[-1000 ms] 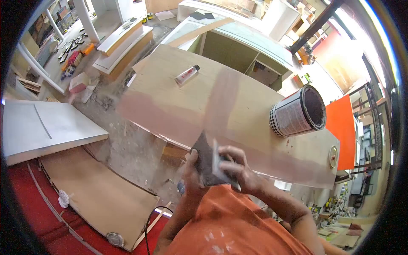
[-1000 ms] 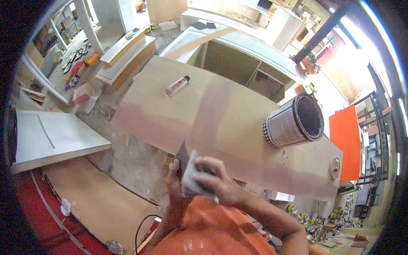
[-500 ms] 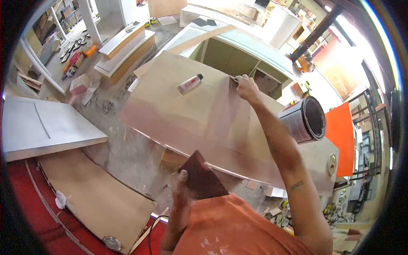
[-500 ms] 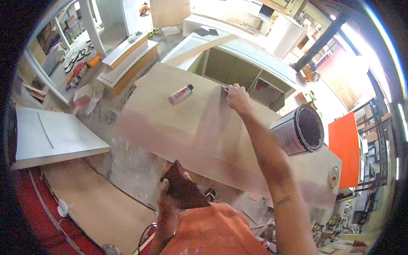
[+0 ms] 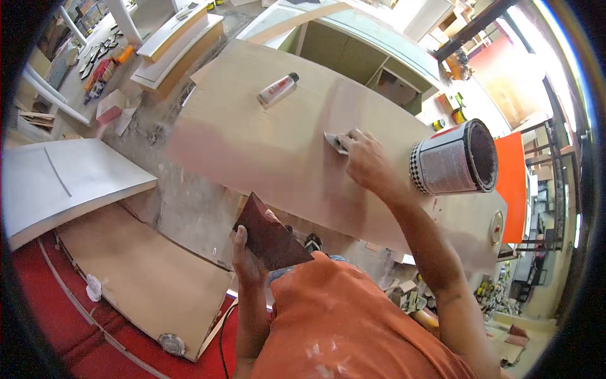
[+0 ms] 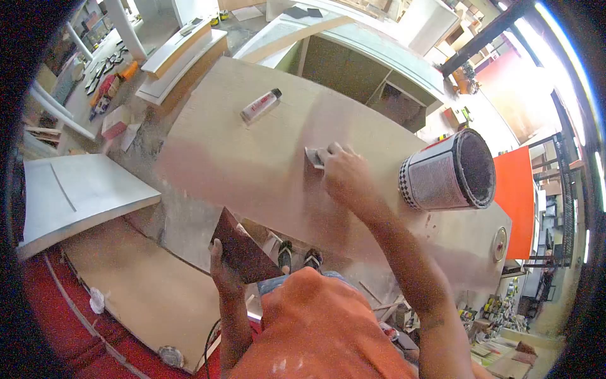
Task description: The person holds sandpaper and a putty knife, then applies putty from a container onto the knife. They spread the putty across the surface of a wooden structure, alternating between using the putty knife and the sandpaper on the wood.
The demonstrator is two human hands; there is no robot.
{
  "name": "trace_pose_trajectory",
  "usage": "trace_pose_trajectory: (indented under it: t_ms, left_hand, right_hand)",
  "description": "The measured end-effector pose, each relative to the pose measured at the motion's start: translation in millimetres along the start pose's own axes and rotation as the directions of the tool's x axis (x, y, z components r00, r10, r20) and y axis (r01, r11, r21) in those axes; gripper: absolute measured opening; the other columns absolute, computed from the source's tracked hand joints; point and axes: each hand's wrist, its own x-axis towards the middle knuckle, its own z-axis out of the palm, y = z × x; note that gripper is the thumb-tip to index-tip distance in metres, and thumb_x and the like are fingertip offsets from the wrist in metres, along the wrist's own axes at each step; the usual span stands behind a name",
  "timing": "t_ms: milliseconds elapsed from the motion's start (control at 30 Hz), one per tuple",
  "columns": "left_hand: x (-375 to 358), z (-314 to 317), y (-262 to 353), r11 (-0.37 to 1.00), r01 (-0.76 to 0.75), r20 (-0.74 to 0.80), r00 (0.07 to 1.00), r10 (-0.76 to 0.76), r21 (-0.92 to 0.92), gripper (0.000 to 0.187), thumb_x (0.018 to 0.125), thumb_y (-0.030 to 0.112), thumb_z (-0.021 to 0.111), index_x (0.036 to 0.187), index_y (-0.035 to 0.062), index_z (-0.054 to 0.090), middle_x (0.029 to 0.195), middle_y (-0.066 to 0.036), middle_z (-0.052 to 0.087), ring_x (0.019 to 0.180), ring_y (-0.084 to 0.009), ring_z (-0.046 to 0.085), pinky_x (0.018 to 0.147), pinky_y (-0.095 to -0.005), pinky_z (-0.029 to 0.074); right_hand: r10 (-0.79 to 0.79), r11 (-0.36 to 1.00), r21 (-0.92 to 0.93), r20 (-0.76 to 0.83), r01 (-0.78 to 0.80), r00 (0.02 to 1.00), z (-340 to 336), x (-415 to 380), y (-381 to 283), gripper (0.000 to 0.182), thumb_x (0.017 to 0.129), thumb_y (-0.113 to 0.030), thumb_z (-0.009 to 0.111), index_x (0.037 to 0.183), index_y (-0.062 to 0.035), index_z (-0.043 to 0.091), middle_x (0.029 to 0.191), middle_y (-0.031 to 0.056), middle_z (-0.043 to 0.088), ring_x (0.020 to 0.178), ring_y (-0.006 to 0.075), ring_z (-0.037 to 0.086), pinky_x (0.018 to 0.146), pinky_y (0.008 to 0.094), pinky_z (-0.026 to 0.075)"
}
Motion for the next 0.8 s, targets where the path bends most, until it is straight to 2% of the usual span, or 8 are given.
trace_pose_trajectory:
  t_ms: [433, 500, 533, 600, 633, 700, 733, 800]
  left_hand:
    - [-6.8, -7.4, -7.8, 0.996, 0.087, 0.063, 0.994, -0.087, 0.013, 0.047, 0.096, 0.036, 0.051, 0.131, 0.0051, 0.048, 0.120, -0.012, 0.059, 0.107, -0.0262, 0.060, 0.094, -0.0412, 0.048]
    - [-10.3, -6.5, -13.6, 0.997, 0.064, 0.067, 0.996, -0.067, 0.049, 0.047, 0.096, 0.037, 0.050, 0.130, 0.0053, 0.048, 0.120, -0.012, 0.060, 0.107, -0.0257, 0.060, 0.094, -0.0414, 0.048]
    - [-12.0, -10.7, -18.0, 0.992, 0.127, 0.056, 0.990, -0.126, -0.015, 0.046, 0.096, 0.037, 0.049, 0.130, 0.0057, 0.049, 0.120, -0.011, 0.060, 0.107, -0.0253, 0.060, 0.093, -0.0414, 0.048]
    - [-13.3, -4.8, -20.6, 0.980, 0.186, 0.062, 0.981, -0.181, -0.077, 0.045, 0.097, 0.036, 0.048, 0.130, 0.0060, 0.049, 0.120, -0.010, 0.061, 0.107, -0.0250, 0.060, 0.093, -0.0414, 0.049]
    - [-17.2, 0.0, -25.2, 0.969, 0.223, 0.094, 0.972, -0.214, -0.105, 0.045, 0.097, 0.036, 0.048, 0.129, 0.0063, 0.050, 0.120, -0.010, 0.061, 0.107, -0.0248, 0.060, 0.093, -0.0412, 0.049]
    - [-21.3, 14.7, -37.2, 0.957, 0.250, 0.126, 0.964, -0.233, -0.144, 0.044, 0.097, 0.036, 0.048, 0.129, 0.0067, 0.051, 0.120, -0.009, 0.061, 0.108, -0.0246, 0.060, 0.093, -0.0411, 0.049]
    - [-21.3, 21.9, -43.3, 0.907, 0.324, 0.181, 0.942, -0.283, -0.269, 0.044, 0.096, 0.036, 0.048, 0.128, 0.0063, 0.051, 0.120, -0.009, 0.061, 0.107, -0.0249, 0.060, 0.093, -0.0412, 0.049]
    - [-23.5, 29.6, -53.2, 0.838, 0.385, 0.241, 0.919, -0.312, -0.387, 0.044, 0.096, 0.037, 0.049, 0.128, 0.0060, 0.052, 0.120, -0.009, 0.061, 0.106, -0.0252, 0.061, 0.092, -0.0414, 0.049]
  right_hand:
    - [-0.098, 0.995, 0.013, 0.137, 0.097, 0.986, -21.0, -67.2, -53.9, 0.039, 0.074, -0.008, 0.056, 0.112, -0.0079, 0.065, 0.103, 0.0116, 0.062, 0.097, 0.0302, 0.060, 0.087, 0.0405, 0.049]
    - [-0.138, 0.990, 0.027, 0.407, 0.140, 0.903, -37.3, -61.3, -46.9, 0.043, 0.074, -0.005, 0.054, 0.115, -0.0061, 0.064, 0.106, 0.0134, 0.064, 0.097, 0.0329, 0.061, 0.089, 0.0403, 0.048]
    - [-0.137, 0.990, 0.024, 0.389, 0.139, 0.911, -39.1, -65.6, -39.1, 0.043, 0.074, -0.005, 0.054, 0.115, -0.0061, 0.064, 0.106, 0.0134, 0.064, 0.097, 0.0329, 0.061, 0.089, 0.0403, 0.048]
    - [-0.206, 0.918, 0.377, 0.192, 0.122, 0.959, -42.0, -70.2, -25.3, 0.046, 0.075, -0.001, 0.050, 0.119, -0.0048, 0.063, 0.115, 0.0159, 0.063, 0.102, 0.0340, 0.061, 0.092, 0.0380, 0.047]
    - [-0.212, 0.920, 0.371, 0.192, 0.130, 0.958, -43.6, -75.6, -25.1, 0.046, 0.075, -0.001, 0.050, 0.119, -0.0048, 0.063, 0.115, 0.0159, 0.063, 0.102, 0.0340, 0.061, 0.092, 0.0380, 0.047]
    - [-0.019, 0.761, 0.637, -0.166, 0.122, 0.986, -62.5, -97.7, -40.4, 0.045, 0.078, 0.002, 0.049, 0.120, -0.0044, 0.062, 0.121, 0.0166, 0.061, 0.110, 0.0332, 0.059, 0.095, 0.0373, 0.045]
    - [-0.073, 0.723, 0.652, -0.258, 0.229, 0.963, -69.0, -111.4, -47.8, 0.047, 0.077, 0.008, 0.056, 0.122, -0.0050, 0.061, 0.120, 0.0170, 0.061, 0.113, 0.0333, 0.058, 0.098, 0.0399, 0.045]
    - [-0.370, 0.498, 0.631, -0.466, 0.595, 0.804, -47.6, -140.3, -47.7, 0.049, 0.076, -0.008, 0.068, 0.124, -0.0080, 0.060, 0.131, 0.0184, 0.053, 0.120, 0.0348, 0.049, 0.102, 0.0446, 0.040]
